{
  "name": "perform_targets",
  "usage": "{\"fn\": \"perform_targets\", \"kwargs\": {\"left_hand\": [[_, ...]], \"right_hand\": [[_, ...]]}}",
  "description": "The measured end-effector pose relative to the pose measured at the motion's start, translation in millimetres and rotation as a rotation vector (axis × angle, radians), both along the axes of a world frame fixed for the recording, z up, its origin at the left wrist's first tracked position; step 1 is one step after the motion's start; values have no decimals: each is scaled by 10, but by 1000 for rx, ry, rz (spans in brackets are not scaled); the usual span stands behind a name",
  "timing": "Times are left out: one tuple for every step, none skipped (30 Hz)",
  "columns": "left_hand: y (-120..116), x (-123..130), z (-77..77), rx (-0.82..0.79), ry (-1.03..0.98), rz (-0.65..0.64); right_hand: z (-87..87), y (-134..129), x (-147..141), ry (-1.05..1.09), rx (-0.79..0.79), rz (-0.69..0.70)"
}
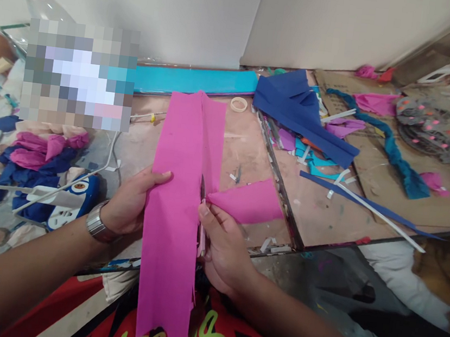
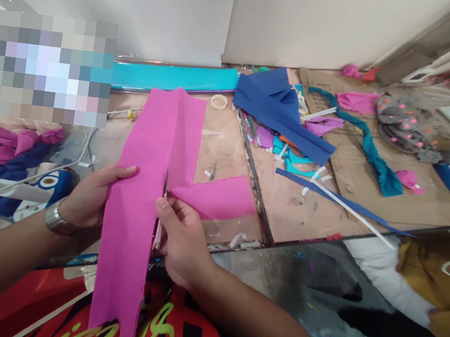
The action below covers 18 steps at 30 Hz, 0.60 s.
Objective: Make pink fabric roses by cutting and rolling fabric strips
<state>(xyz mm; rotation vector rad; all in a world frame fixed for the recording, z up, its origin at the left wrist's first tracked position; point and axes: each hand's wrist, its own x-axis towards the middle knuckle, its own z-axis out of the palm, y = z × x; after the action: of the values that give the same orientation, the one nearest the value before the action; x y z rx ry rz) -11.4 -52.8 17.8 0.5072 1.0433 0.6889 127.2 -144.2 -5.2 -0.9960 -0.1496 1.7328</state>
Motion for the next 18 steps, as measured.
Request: {"fn": "perform_targets", "kwargs": {"left_hand": [[1, 0, -3, -2, -2, -1], [2, 1, -5, -4, -2, -4], [3, 1, -7, -5, 1, -6], [4, 2, -8, -5, 7, -6], [5, 3, -9, -5, 14, -4], [5, 4, -7, -6, 22, 0], [6, 6, -4, -6, 28, 5], [6, 7, 0, -5, 33, 12], [5, 9, 6, -5, 36, 16], [5, 11, 13, -6, 38, 17], [5, 13, 20, -9, 40, 16], [4, 16, 28, -16, 41, 12], [5, 18, 35, -23, 41, 7], [5, 19, 40, -31, 39, 3], [5, 21, 44, -37, 38, 1], [6, 23, 47, -39, 38, 2], [6, 24, 49, -38, 40, 5], [5, 25, 50, -35, 44, 8]], "right_hand": [[-6, 0, -2, -2, 3, 0], [-10, 0, -3, -5, 5, 0], [-13, 1, -3, -8, 6, 0], [-14, 3, -2, -10, 4, -1], [-13, 5, -1, -11, 2, -3], [-12, 9, 0, -13, 0, -4], [-10, 12, 2, -16, 1, -4], [-8, 15, 3, -19, 3, -1], [-6, 18, 3, -23, 5, 2], [-5, 19, 3, -27, 4, 4], [-5, 18, 1, -29, 2, 4], [-6, 16, 0, -30, 0, 1], [-7, 13, -2, -31, -1, -4], [-8, 10, -3, -36, 1, -10], [-8, 7, -3, -43, 4, -15], [-8, 5, -4, -52, 8, -20], [-7, 5, -3, -62, 11, -26], [-4, 8, -2, -68, 13, -31]]}}
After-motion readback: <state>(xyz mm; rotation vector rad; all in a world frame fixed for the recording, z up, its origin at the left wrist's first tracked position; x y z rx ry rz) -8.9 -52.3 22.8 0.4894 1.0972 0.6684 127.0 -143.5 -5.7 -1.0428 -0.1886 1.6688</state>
